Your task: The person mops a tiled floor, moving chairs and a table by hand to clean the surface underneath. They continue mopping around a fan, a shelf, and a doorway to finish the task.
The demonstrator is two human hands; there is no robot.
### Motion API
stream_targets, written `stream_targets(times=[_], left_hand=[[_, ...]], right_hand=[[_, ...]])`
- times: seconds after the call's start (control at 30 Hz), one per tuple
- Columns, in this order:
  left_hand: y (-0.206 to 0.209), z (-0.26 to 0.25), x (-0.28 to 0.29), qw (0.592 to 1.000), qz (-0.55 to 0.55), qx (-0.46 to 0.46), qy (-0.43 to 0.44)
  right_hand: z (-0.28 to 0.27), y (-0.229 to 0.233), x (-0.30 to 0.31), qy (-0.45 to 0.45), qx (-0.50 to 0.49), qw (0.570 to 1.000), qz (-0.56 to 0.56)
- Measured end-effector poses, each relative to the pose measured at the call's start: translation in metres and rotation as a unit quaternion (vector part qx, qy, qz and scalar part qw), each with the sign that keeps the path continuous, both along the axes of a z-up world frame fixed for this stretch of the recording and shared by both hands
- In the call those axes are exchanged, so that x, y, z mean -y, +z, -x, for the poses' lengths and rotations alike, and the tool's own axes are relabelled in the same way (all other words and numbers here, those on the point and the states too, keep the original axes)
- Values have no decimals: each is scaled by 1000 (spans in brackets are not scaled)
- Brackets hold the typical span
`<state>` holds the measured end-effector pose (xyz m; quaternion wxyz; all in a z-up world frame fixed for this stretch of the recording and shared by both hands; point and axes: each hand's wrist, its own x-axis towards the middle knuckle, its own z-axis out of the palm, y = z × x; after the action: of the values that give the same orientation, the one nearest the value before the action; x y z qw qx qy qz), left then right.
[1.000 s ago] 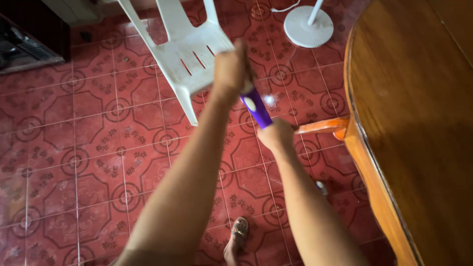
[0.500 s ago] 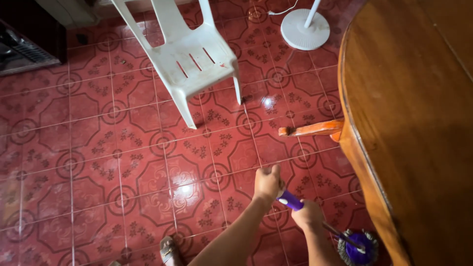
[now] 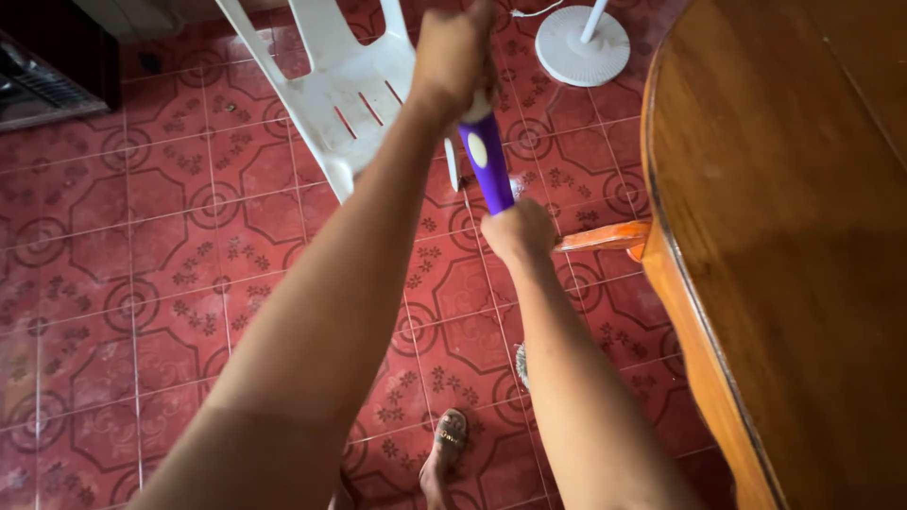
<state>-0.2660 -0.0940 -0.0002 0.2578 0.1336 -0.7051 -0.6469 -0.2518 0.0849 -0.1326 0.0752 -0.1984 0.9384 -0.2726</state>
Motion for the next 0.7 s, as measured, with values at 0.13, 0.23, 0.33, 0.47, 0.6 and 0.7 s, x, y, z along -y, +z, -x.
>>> stream_targets(times=[0.13,0.23,0.33,0.47,0.6,0.7], left_hand=[[-116,29,-27,928,360,87,44],[-249,-14,-96,849,523,64,47],[-286,-66,-165,856,500,128,36],[-212,-87,-173,955,-156,253,-2],[-194,-17,-77,760,531,361,-97],[-124,-7,13,839,504,193,73]], right_hand=[[-13,-44,-57,-50,50,996,-45],[-47,-107,-129,-63,108,983,-137],[-80,-164,-185,-40,106,975,-192],[-82,-175,-190,-89,181,957,-211],[-28,-126,-104,-86,154,971,-161],[1,-58,-22,-37,124,988,-83]])
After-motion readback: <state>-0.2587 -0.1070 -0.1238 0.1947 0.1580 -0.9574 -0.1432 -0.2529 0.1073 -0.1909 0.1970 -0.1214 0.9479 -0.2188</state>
